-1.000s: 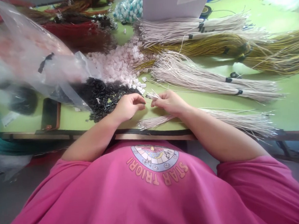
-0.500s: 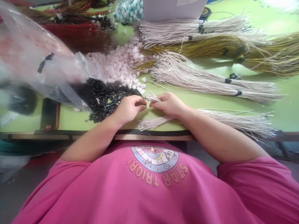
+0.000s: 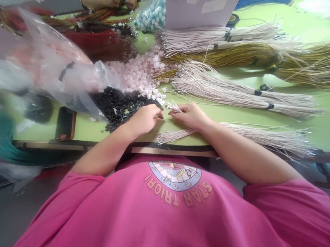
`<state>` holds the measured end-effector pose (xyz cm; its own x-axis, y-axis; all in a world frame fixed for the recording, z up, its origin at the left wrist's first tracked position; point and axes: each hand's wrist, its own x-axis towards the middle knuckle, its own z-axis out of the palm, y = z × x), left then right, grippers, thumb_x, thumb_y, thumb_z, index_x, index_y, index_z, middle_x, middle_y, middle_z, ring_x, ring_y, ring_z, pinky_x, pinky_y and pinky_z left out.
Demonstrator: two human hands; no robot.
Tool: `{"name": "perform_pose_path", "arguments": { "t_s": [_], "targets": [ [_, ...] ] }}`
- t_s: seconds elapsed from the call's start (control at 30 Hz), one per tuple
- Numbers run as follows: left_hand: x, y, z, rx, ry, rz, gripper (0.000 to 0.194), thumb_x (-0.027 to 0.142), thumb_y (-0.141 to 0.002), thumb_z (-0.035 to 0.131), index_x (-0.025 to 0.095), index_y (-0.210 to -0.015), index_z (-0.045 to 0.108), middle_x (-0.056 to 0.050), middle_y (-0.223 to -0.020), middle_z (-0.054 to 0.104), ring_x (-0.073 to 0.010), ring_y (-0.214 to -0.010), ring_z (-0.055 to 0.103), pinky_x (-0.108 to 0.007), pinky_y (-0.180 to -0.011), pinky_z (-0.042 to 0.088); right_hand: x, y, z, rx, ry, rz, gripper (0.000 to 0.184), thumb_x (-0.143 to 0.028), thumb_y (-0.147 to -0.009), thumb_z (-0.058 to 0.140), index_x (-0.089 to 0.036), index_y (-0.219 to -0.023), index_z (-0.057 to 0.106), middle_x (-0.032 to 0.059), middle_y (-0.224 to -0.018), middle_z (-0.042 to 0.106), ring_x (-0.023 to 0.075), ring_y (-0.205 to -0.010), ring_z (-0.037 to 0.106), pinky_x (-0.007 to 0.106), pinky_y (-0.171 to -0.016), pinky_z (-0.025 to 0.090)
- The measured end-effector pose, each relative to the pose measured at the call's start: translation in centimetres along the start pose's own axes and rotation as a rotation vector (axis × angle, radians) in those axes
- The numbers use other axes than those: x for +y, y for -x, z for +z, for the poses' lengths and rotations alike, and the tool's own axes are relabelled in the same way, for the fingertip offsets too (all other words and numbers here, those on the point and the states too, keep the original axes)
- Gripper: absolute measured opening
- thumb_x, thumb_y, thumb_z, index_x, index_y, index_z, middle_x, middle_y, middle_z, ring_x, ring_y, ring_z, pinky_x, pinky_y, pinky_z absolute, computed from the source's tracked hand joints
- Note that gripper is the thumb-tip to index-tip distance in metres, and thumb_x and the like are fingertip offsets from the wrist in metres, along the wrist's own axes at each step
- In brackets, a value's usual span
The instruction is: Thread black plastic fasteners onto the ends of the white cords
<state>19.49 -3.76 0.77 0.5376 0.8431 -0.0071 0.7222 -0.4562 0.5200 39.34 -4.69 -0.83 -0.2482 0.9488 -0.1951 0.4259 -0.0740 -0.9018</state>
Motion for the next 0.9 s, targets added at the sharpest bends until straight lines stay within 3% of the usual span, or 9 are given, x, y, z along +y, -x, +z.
{"name": "perform_pose_path", "arguments": {
  "t_s": [0.1, 0.23, 0.33, 0.5, 0.7, 0.9],
  "targets": [
    [-1.2, 0.0, -2.1, -0.029, -0.147, -0.017, 0.025, 0.020, -0.075, 0.054, 0.017, -0.097, 0.066, -0.005, -0.096, 0.062, -0.0165, -0.086, 0.057, -0.028, -0.082, 0.043, 0.2, -0.2, -0.1, 0.010, -0.060, 0.022, 0.028, -0.039, -0.065, 0.062, -0.012, -0.072, 0.065, -0.0029, -0.051, 0.045, 0.0073, -0.048, 0.034, 0.023, -0.047, 0.025],
    [-2.5, 0.3, -3.7, -0.118, -0.220, -0.013, 0.023, 0.021, -0.077, 0.050, 0.018, -0.090, 0.069, -0.004, -0.089, 0.063, -0.0157, -0.083, 0.056, -0.027, -0.081, 0.042, 0.4, -0.4, -0.1, -0.040, -0.116, 0.055, 0.029, -0.039, -0.065, 0.062, -0.012, -0.075, 0.064, -0.0030, -0.048, 0.045, 0.0067, -0.043, 0.033, 0.023, -0.045, 0.024],
    [-2.9, 0.6, -3.2, -0.189, -0.260, 0.019, 0.025, 0.023, -0.077, 0.050, 0.021, -0.092, 0.068, -0.003, -0.090, 0.061, -0.0158, -0.083, 0.055, -0.026, -0.079, 0.042, 0.3, -0.3, -0.2, -0.070, -0.095, 0.035, 0.026, -0.038, -0.068, 0.058, -0.013, -0.071, 0.062, -0.0033, -0.048, 0.045, 0.0064, -0.042, 0.032, 0.023, -0.044, 0.023],
    [-3.0, 0.6, -1.9, -0.196, -0.304, 0.075, 0.022, 0.022, -0.077, 0.049, 0.020, -0.090, 0.066, -0.004, -0.092, 0.057, -0.0162, -0.084, 0.053, -0.026, -0.076, 0.041, -0.1, -0.2, -0.1, -0.036, -0.044, 0.000, 0.017, -0.031, -0.066, 0.056, -0.014, -0.064, 0.058, -0.0046, -0.048, 0.039, 0.0063, -0.046, 0.031, 0.023, -0.048, 0.024],
    [-3.3, 0.3, -1.6, -0.195, -0.286, 0.087, 0.020, 0.024, -0.076, 0.049, 0.017, -0.090, 0.061, -0.005, -0.091, 0.055, -0.0164, -0.083, 0.052, -0.027, -0.076, 0.041, -0.3, -0.2, -0.2, -0.065, -0.129, 0.027, 0.008, -0.021, -0.059, 0.057, -0.014, -0.061, 0.055, -0.0037, -0.051, 0.043, 0.0067, -0.048, 0.035, 0.023, -0.049, 0.026],
    [-3.9, -0.3, -1.4, -0.166, -0.253, 0.147, 0.020, 0.022, -0.080, 0.044, 0.015, -0.085, 0.063, -0.007, -0.089, 0.056, -0.0180, -0.087, 0.051, -0.031, -0.082, 0.040, 0.2, -0.4, 0.0, -0.063, -0.303, 0.050, 0.012, -0.022, -0.059, 0.059, -0.013, -0.067, 0.061, -0.0018, -0.056, 0.051, 0.0086, -0.051, 0.043, 0.023, -0.052, 0.032]
  ]
}}
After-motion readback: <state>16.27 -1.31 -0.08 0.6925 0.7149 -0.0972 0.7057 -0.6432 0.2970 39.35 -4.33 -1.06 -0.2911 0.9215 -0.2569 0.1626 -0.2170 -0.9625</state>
